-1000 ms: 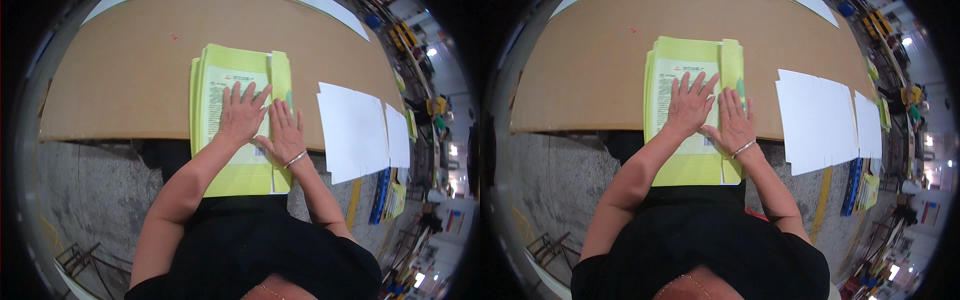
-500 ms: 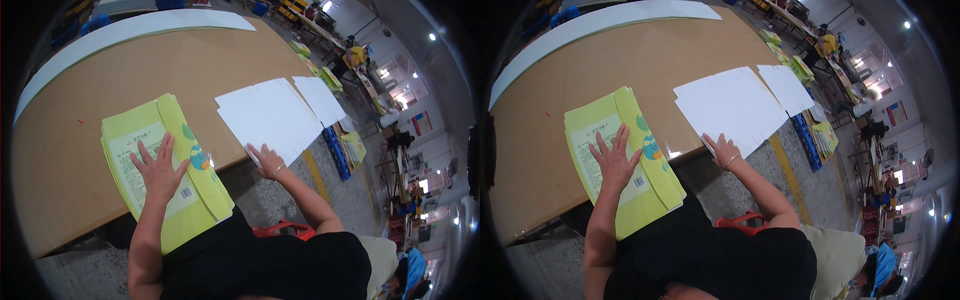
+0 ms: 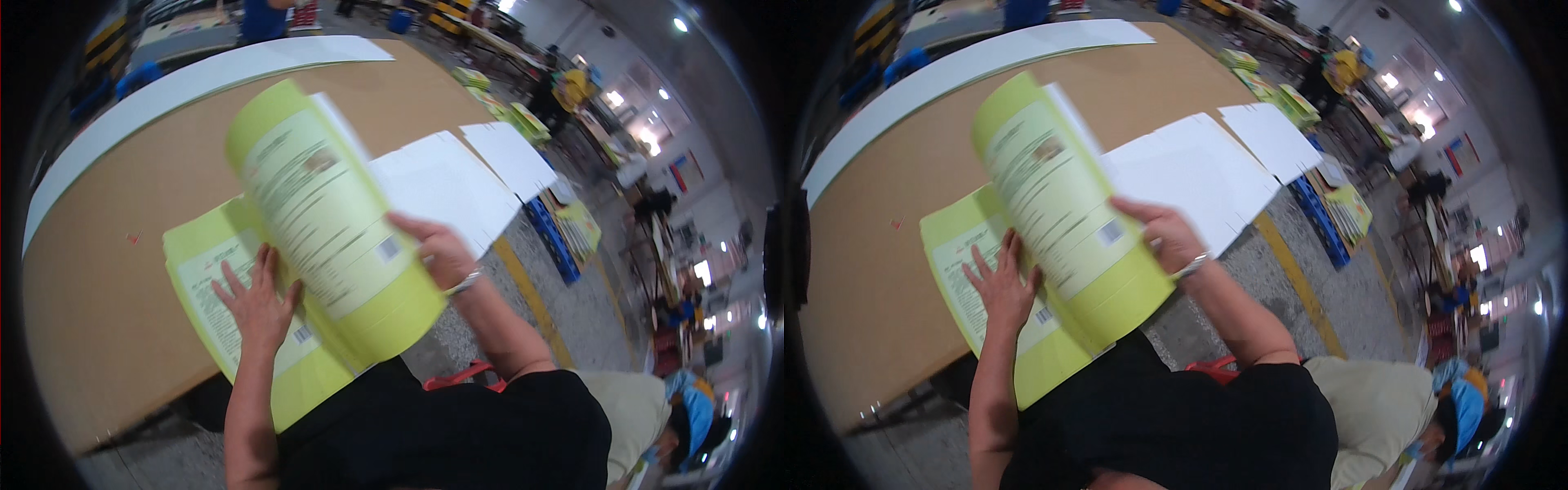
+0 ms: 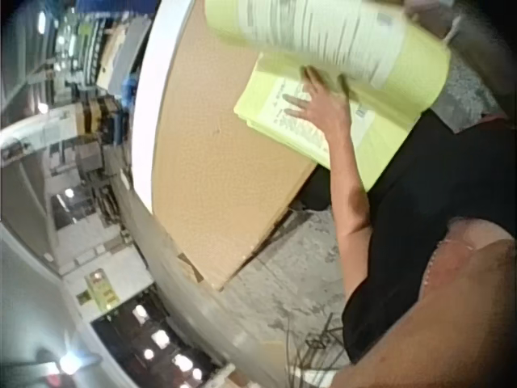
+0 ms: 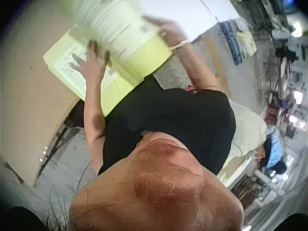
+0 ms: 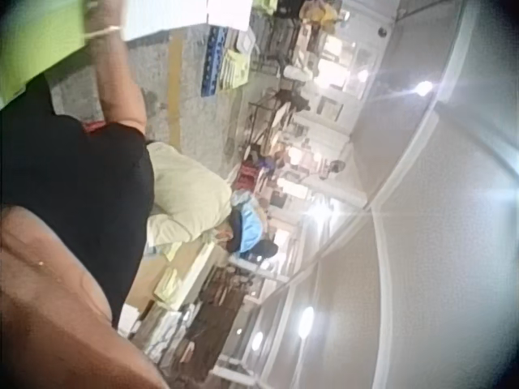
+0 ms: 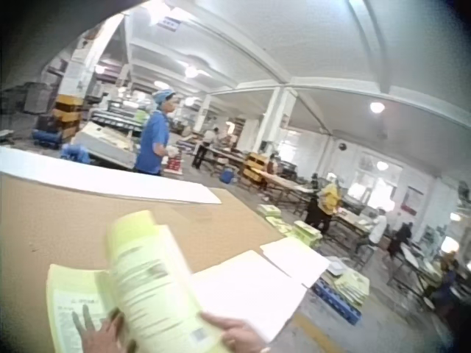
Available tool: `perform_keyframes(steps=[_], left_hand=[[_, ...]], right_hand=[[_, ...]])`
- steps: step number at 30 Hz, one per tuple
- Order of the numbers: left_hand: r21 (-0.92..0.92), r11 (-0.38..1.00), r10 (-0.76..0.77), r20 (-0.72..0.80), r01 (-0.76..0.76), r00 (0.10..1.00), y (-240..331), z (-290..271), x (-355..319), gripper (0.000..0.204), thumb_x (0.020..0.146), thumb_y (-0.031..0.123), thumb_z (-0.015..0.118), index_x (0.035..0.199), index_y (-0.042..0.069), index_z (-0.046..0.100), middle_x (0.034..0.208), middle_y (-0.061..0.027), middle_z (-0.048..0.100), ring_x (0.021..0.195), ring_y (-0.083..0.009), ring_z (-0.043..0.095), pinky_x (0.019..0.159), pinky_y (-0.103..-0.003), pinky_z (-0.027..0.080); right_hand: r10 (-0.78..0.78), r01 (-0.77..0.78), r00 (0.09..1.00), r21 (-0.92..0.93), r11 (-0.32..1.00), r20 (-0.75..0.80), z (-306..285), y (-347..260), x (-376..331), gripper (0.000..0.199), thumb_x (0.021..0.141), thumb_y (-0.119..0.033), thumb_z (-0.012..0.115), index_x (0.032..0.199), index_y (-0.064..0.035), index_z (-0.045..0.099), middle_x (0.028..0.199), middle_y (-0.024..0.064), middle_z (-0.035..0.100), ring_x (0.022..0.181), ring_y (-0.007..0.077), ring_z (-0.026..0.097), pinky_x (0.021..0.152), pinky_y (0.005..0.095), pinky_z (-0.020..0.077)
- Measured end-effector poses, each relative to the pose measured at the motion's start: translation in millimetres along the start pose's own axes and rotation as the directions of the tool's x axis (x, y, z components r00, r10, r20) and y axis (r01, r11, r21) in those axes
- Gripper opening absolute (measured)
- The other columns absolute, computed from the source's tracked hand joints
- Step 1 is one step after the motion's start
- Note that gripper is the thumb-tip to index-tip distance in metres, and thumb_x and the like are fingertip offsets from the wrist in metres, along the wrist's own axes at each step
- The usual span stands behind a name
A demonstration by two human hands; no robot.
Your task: Sorting and checking yellow printed folders or packaging materials in an industrial setting.
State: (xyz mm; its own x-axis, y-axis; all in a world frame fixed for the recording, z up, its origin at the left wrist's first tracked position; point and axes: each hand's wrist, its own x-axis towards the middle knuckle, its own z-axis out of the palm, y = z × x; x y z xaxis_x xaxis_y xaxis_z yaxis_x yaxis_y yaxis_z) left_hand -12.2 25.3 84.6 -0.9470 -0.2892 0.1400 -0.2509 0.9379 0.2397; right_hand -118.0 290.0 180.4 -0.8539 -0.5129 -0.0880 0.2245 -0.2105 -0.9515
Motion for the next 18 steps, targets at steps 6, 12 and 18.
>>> perform_keyframes(steps=[6, 12, 18], left_hand=[[0.129, 0.989, -0.086, 0.096, 0.073, 0.992, -8.2, 8.2, 3.2, 0.069, 0.091, 0.043, 0.05, 0.15, 0.012, 0.03, 0.153, -0.008, 0.033, 0.144, -0.0468, 0.004, 0.112, -0.064, -0.007], [0.076, 0.996, 0.043, 0.089, -0.05, 0.995, -17.1, 23.5, 4.4, 0.067, 0.092, 0.045, 0.049, 0.146, 0.008, 0.036, 0.148, -0.014, 0.039, 0.144, -0.0467, 0.003, 0.111, -0.066, -0.008], [0.202, 0.979, 0.05, -0.099, -0.03, 0.994, -51.4, 42.8, 1.4, 0.069, 0.094, 0.054, 0.042, 0.148, 0.011, 0.035, 0.151, -0.0147, 0.035, 0.144, -0.042, 0.013, 0.115, -0.06, 0.002]], right_hand=[[0.291, -0.271, 0.954, 0.217, 0.938, -0.066, 12.2, 95.2, -6.2, 0.052, 0.085, -0.008, 0.067, 0.135, -0.0021, 0.054, 0.122, 0.0135, 0.062, 0.1, 0.0169, 0.064, 0.088, 0.0288, 0.0535], [0.158, -0.153, 0.987, -0.128, 0.98, 0.028, 11.6, 35.5, 1.0, 0.058, 0.083, -0.015, 0.074, 0.137, -0.009, 0.054, 0.116, 0.0114, 0.066, 0.1, 0.0116, 0.062, 0.091, 0.0276, 0.0496], [0.128, -0.007, 0.978, -0.585, 0.811, 0.166, 48.5, 80.4, -5.5, 0.064, 0.079, -0.017, 0.073, 0.139, -0.0177, 0.052, 0.127, 0.0118, 0.063, 0.111, 0.0128, 0.058, 0.099, 0.0288, 0.0441]])
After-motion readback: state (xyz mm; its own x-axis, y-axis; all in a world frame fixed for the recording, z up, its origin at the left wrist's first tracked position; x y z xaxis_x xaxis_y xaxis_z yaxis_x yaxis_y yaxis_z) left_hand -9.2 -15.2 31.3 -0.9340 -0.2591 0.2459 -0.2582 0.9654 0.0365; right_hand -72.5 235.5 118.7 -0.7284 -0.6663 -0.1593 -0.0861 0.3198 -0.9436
